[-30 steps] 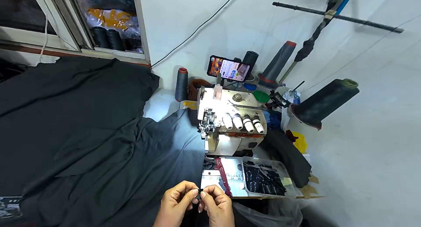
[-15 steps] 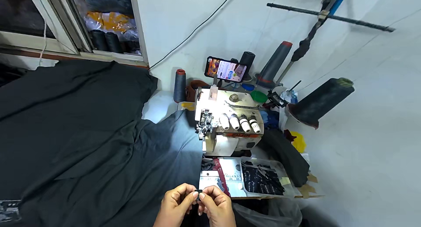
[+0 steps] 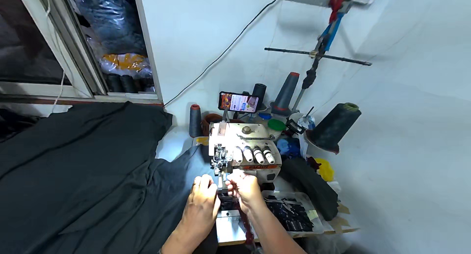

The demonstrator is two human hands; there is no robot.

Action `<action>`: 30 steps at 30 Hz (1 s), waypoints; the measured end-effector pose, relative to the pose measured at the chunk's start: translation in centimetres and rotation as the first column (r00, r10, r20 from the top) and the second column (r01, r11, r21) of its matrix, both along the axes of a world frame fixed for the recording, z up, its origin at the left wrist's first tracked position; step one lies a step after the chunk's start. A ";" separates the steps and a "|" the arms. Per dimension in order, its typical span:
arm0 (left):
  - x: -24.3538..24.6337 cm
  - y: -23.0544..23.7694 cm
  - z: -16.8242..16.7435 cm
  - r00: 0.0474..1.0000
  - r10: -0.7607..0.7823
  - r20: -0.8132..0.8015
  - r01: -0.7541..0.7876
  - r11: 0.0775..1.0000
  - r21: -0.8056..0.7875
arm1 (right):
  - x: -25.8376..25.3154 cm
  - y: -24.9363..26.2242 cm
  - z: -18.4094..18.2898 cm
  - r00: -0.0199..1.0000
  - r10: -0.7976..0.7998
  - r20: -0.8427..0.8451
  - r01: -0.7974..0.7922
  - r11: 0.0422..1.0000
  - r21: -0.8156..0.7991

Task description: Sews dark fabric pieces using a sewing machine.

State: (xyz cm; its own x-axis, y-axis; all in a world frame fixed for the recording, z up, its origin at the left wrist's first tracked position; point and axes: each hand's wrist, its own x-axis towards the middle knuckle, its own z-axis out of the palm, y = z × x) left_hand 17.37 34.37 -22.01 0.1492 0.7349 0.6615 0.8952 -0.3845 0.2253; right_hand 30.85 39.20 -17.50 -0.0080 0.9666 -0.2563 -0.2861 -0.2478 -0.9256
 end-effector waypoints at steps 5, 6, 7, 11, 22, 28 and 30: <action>-0.7 -0.1 2.0 0.969 -0.131 0.211 0.178 0.959 -0.220 | 0.6 -0.3 0.1 0.997 -0.016 -0.076 0.011 0.998 -0.063; -1.0 0.1 2.3 0.958 -0.148 0.245 0.210 0.945 -0.250 | 0.6 -0.5 0.0 0.997 -0.005 -0.073 0.000 0.997 -0.073; -1.4 0.2 2.6 0.944 -0.163 0.288 0.246 0.928 -0.279 | 0.7 -0.9 -0.2 0.998 0.013 -0.058 -0.018 0.996 -0.083; -2.6 1.0 2.6 0.920 -0.133 0.368 0.236 0.939 -0.252 | 1.0 -3.5 -1.5 0.985 0.170 -0.038 -0.173 0.980 -0.097; -2.9 0.0 0.4 0.982 -0.161 0.098 0.170 0.982 -0.084 | 1.1 -7.1 -5.1 0.929 0.371 -0.011 -0.368 0.924 0.103; -2.5 0.5 0.1 0.983 -0.178 0.056 0.178 0.984 -0.002 | 1.3 -7.3 -4.9 0.937 0.350 -0.020 -0.344 0.928 0.142; -2.2 0.1 0.5 0.984 -0.172 0.050 0.173 0.985 -0.012 | 1.4 -7.3 -4.7 0.938 0.345 -0.023 -0.338 0.930 0.142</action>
State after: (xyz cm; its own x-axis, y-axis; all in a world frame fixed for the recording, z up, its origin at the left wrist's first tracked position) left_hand 15.14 34.52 -21.53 0.2426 0.7116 0.6594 0.8034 -0.5283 0.2745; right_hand 32.26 31.92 -22.24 -0.3524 0.9286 -0.1161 -0.2496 -0.2129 -0.9447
